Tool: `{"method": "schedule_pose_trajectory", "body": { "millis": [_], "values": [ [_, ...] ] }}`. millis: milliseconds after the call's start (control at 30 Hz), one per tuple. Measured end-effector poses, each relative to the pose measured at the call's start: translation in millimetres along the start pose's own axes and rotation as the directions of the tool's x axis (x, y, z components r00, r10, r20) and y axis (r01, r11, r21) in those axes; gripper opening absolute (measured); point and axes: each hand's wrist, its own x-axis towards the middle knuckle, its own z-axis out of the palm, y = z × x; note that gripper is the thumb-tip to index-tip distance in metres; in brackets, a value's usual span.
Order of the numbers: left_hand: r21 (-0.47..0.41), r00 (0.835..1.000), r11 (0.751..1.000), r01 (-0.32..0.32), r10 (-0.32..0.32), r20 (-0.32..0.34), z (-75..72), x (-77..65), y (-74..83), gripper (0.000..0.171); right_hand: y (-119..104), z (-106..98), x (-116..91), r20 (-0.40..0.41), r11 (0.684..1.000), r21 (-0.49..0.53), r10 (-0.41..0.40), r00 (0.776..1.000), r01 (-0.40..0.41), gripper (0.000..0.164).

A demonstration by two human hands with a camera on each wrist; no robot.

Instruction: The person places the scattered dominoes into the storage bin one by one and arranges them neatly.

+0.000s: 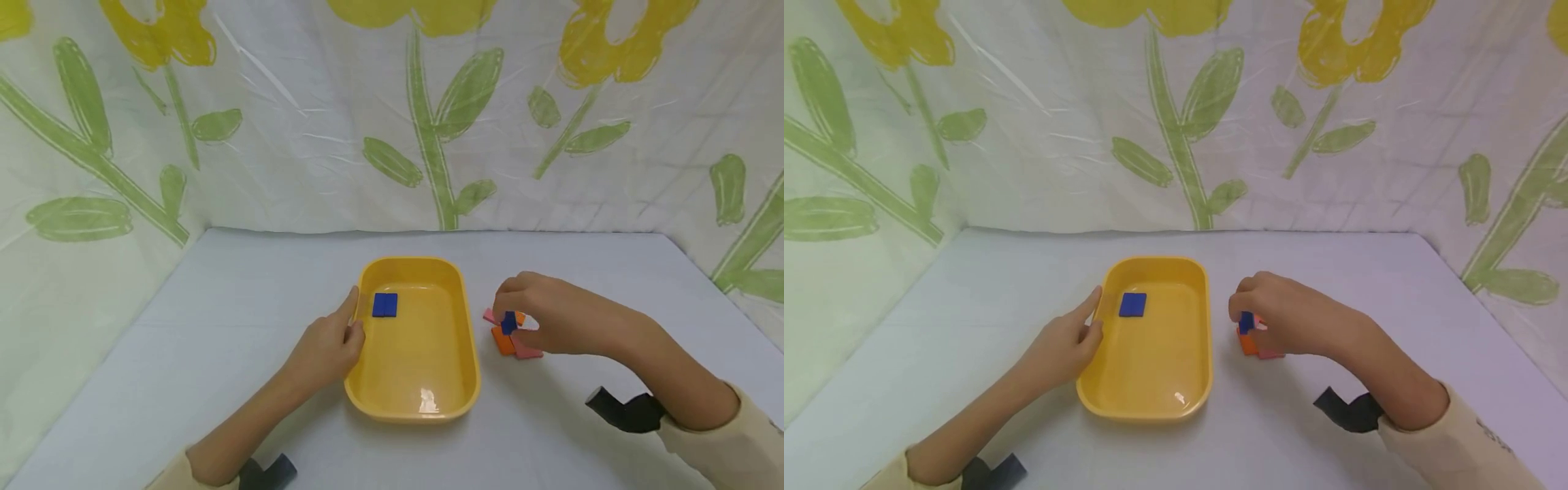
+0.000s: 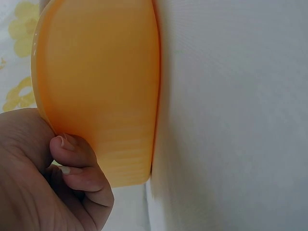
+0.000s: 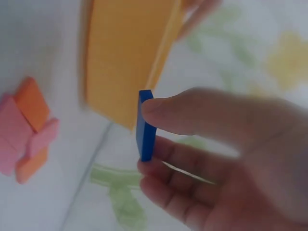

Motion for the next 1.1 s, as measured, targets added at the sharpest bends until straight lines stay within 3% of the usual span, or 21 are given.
{"method": "schedule_pose_trajectory", "body": {
  "millis": [433,933,1100],
  "values": [
    [-0.012,1.0,1.0,-0.013,0.013,0.0,0.2,0.2,0.0,0.063,-7.7,-21.3,40.4,-0.004,0.991,-0.077,-0.11,0.994,0.11,0.02],
    [-0.029,1.0,0.999,-0.014,0.014,0.007,-0.8,-0.7,0.4,0.062,-10.3,3.9,85.7,0.135,0.989,-0.062,-0.128,0.982,0.137,0.014],
    [-0.03,1.0,0.999,-0.012,0.012,0.004,-0.3,-0.5,-0.4,0.062,-7.3,16.2,100.9,0.16,0.982,-0.057,-0.168,0.973,0.179,0.011]
  ]
}}
